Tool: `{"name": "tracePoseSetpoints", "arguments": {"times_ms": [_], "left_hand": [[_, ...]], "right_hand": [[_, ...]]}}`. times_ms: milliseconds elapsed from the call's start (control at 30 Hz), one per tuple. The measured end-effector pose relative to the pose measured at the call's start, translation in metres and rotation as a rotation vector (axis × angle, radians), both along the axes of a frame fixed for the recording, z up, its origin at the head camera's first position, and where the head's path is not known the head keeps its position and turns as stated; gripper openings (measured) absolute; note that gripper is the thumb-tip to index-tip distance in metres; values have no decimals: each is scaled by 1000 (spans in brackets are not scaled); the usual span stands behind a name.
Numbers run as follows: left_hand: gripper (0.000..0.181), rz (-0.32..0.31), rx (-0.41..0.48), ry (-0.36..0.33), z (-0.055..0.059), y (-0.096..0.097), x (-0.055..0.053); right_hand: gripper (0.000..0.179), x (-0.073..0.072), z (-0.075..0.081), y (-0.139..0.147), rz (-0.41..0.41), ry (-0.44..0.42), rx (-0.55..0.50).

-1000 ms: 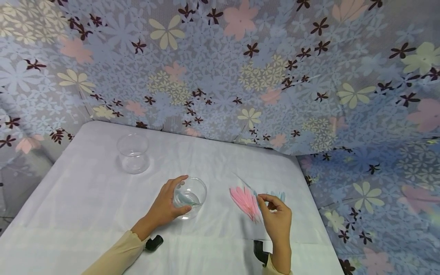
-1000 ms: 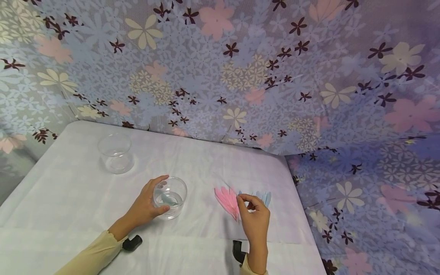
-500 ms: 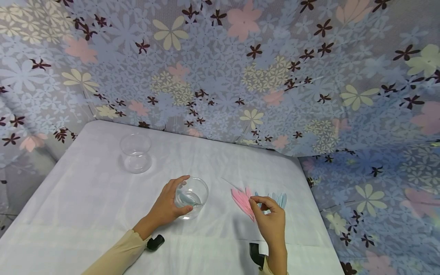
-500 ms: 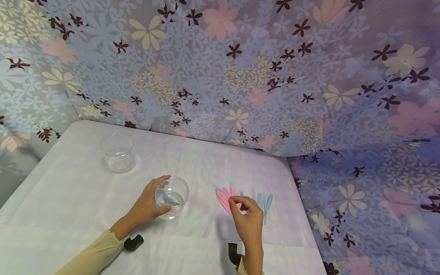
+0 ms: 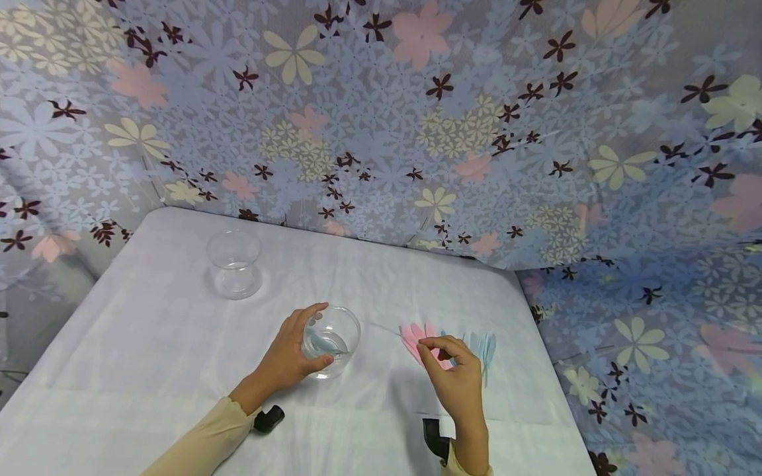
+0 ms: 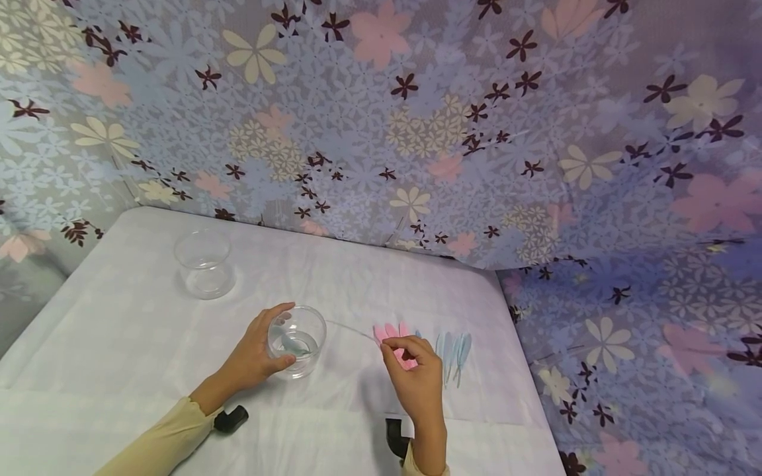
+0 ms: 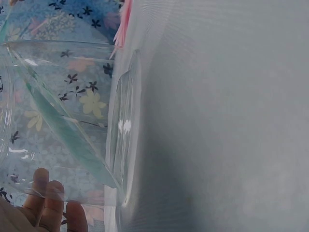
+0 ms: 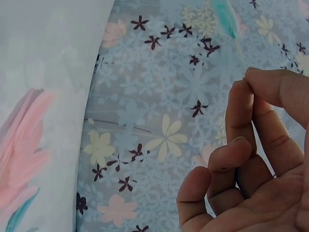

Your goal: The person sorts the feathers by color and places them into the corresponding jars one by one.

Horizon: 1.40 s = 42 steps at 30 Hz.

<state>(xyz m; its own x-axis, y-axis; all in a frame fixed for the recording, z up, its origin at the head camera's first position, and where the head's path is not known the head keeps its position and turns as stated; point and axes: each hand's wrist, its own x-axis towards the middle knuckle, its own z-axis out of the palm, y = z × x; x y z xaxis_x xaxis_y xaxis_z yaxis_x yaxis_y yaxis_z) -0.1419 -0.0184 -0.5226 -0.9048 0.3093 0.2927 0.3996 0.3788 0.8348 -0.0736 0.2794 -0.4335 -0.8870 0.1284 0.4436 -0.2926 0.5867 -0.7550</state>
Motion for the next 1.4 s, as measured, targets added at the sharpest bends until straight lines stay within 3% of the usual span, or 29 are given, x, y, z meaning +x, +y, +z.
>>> {"name": "tracePoseSetpoints", "arguments": {"times_ms": [333, 600, 1067, 1400], "left_hand": [[90, 2, 5, 5, -1, 0, 0], [90, 5, 2, 0, -1, 1, 0], [90, 13, -11, 7, 1, 0, 1], [91, -6, -15, 26, 2, -1, 0]], "right_hand": [[16, -8, 0, -20, 57, 29, -12], [16, -16, -1, -33, 169, 16, -15], [15, -32, -5, -61, 182, 37, 128], [10, -39, -8, -74, 241, 29, 210]]}}
